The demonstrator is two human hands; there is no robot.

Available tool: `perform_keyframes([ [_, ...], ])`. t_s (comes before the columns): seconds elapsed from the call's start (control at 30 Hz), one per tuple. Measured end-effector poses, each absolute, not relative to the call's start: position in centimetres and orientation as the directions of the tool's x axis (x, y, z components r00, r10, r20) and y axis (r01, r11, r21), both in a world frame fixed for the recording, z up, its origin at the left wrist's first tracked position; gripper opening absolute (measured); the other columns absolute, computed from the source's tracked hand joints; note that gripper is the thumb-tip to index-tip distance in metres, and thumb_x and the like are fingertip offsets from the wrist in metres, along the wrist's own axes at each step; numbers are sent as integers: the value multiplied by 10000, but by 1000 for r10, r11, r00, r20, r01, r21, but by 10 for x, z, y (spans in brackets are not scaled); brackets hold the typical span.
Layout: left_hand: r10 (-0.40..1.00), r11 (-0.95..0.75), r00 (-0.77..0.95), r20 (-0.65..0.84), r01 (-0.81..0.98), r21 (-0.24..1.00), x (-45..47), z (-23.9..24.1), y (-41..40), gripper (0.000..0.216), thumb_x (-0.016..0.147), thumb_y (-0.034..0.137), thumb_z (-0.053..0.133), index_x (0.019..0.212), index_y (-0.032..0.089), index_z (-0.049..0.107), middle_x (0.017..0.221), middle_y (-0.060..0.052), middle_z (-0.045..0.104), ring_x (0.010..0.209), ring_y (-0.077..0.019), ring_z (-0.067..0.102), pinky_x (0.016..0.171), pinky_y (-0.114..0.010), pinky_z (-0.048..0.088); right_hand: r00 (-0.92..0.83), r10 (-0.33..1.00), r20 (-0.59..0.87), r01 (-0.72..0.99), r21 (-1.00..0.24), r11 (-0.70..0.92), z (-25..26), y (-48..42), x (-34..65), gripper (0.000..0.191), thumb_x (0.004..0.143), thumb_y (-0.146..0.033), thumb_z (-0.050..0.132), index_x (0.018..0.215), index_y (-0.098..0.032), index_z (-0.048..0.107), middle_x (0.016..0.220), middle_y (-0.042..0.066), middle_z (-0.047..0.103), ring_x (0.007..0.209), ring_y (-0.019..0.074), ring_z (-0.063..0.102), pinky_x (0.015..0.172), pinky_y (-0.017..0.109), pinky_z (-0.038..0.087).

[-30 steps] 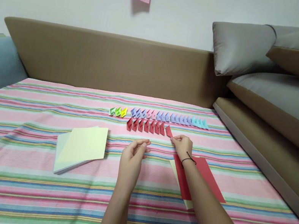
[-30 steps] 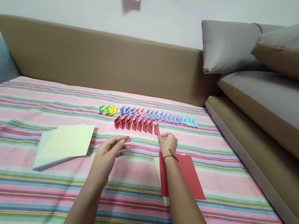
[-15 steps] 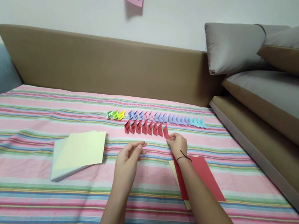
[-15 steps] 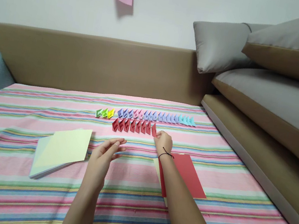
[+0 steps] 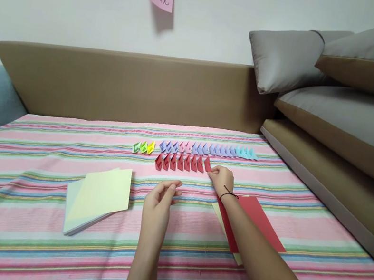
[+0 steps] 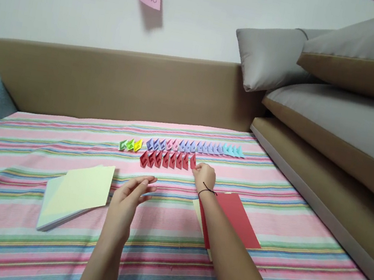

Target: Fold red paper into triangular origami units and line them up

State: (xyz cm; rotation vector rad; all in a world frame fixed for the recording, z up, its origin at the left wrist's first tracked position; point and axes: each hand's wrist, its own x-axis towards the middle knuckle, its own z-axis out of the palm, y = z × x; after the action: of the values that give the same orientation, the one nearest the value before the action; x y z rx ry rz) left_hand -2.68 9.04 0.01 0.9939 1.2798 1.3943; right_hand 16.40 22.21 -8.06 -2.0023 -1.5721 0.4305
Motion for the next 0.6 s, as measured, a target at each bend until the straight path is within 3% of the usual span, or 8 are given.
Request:
perform_keyframes([
  [0.6, 968, -13, -248, -24, -147, 989, -24, 3, 89, 264, 726, 384, 629, 855, 164, 697, 1001, -102, 697, 799, -186, 652, 691, -286, 470, 270, 962, 43, 791, -580, -197, -80, 223, 159, 215, 886, -326, 542, 991, -149, 605, 1001, 52, 628, 874, 157, 611, 781, 356, 510],
])
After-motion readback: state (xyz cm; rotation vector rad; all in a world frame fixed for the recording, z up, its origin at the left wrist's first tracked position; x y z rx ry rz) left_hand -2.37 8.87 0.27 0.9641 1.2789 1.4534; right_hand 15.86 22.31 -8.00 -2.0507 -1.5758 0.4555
